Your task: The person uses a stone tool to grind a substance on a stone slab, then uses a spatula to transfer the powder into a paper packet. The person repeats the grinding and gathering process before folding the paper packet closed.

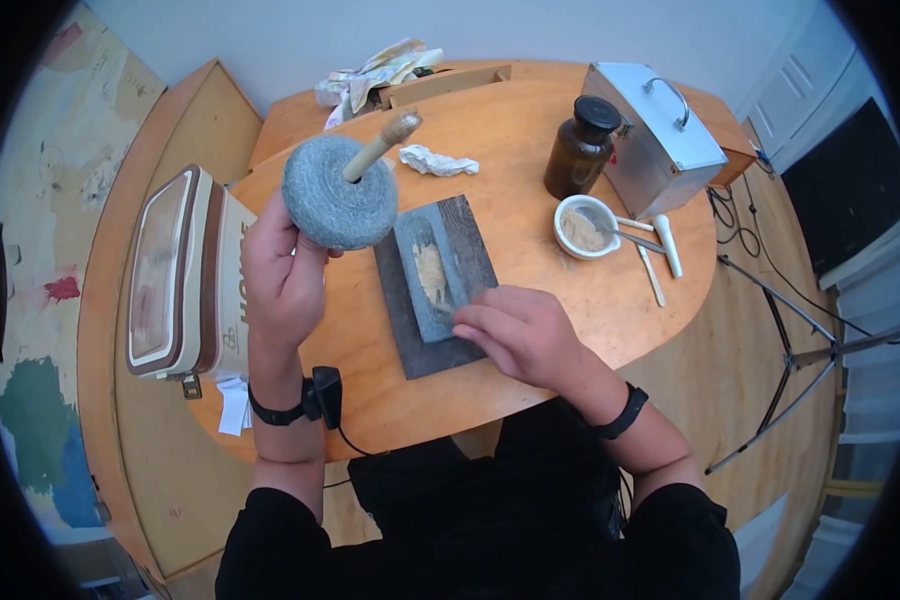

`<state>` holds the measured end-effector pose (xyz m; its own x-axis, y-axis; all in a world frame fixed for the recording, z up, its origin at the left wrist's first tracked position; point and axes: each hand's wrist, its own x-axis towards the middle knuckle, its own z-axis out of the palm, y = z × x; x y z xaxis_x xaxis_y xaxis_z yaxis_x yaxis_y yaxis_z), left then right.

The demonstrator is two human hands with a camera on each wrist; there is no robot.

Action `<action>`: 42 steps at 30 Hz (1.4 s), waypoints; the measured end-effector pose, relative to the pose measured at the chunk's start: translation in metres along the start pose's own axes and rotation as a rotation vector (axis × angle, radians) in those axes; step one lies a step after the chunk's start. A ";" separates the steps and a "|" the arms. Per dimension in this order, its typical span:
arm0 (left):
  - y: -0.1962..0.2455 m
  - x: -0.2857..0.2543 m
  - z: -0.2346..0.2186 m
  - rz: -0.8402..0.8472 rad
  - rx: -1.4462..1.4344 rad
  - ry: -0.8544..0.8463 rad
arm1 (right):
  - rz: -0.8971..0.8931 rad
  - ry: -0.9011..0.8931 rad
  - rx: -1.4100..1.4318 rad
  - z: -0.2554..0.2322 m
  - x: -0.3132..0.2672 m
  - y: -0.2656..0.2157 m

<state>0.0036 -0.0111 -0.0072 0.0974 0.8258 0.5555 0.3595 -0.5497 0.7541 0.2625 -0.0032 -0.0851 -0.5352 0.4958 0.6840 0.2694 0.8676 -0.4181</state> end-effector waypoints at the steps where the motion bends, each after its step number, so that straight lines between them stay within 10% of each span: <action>1: -0.001 0.000 0.000 -0.008 0.014 0.000 | -0.014 -0.046 -0.011 0.001 -0.002 0.000; 42: 0.003 0.005 0.012 0.017 -0.035 0.085 | -0.009 -0.009 -0.050 0.012 0.000 0.009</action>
<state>0.0162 -0.0074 -0.0065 0.0237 0.8037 0.5946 0.3259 -0.5685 0.7554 0.2551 0.0044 -0.0962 -0.5447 0.4881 0.6820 0.3046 0.8728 -0.3814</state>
